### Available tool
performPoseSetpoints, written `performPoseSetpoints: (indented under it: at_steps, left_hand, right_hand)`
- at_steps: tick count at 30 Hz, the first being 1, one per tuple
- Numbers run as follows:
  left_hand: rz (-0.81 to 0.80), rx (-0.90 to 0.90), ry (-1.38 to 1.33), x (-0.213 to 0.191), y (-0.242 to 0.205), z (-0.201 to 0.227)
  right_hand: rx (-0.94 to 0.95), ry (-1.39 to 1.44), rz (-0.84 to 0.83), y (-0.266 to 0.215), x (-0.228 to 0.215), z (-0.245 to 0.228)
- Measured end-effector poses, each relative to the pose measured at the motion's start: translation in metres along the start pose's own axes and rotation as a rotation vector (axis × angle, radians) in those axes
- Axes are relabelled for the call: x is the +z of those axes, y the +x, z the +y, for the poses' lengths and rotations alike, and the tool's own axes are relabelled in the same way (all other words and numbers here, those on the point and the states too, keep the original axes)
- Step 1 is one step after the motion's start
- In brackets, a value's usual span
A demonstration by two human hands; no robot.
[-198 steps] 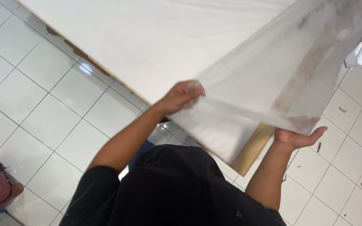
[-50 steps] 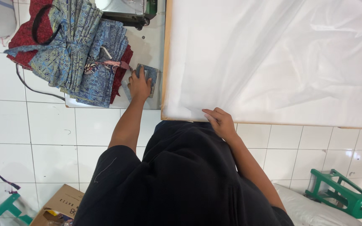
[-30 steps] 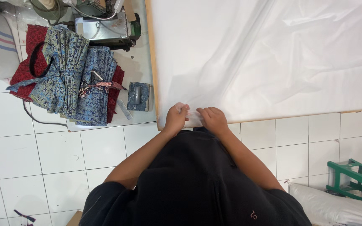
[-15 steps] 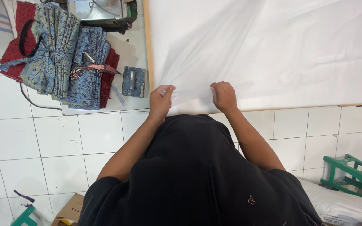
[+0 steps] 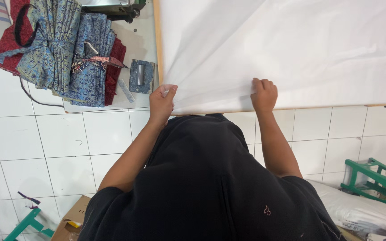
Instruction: The person repeatedly smooths a large white fabric sheet laid over a wooden frame on the floor, using a small rectangular tool to press and flatten the surface. The person moves around the frame, adjusting and pressing the fabric along the edges and center.
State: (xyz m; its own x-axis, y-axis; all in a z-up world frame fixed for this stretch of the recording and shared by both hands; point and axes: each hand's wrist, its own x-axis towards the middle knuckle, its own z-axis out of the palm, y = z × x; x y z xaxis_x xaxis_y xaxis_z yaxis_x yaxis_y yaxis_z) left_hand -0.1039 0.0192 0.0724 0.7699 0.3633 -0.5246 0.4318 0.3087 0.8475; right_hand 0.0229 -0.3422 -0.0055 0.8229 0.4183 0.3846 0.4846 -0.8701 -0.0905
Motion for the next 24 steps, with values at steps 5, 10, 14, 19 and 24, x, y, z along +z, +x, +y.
performPoseSetpoints:
  at_steps: [5, 10, 14, 19, 24]
  left_hand:
    - [0.003, 0.018, -0.032, -0.015, 0.001, -0.007]
    - [0.007, 0.003, -0.048, -0.02, 0.007, -0.013]
    - [0.047, 0.036, -0.023, -0.023, 0.009, -0.016]
    - [0.066, 0.022, 0.102, -0.029, 0.02, -0.031]
    - [0.049, 0.068, 0.146, -0.035, 0.038, -0.067]
  right_hand:
    - [0.157, -0.173, 0.02, -0.029, 0.0, 0.053]
    - [0.232, -0.271, 0.024, -0.052, -0.011, 0.081]
    - [0.255, -0.309, 0.037, -0.061, -0.02, 0.084]
    - [0.307, -0.311, 0.014, -0.064, -0.02, 0.082]
    - [0.409, -0.191, -0.061, -0.072, -0.017, 0.084]
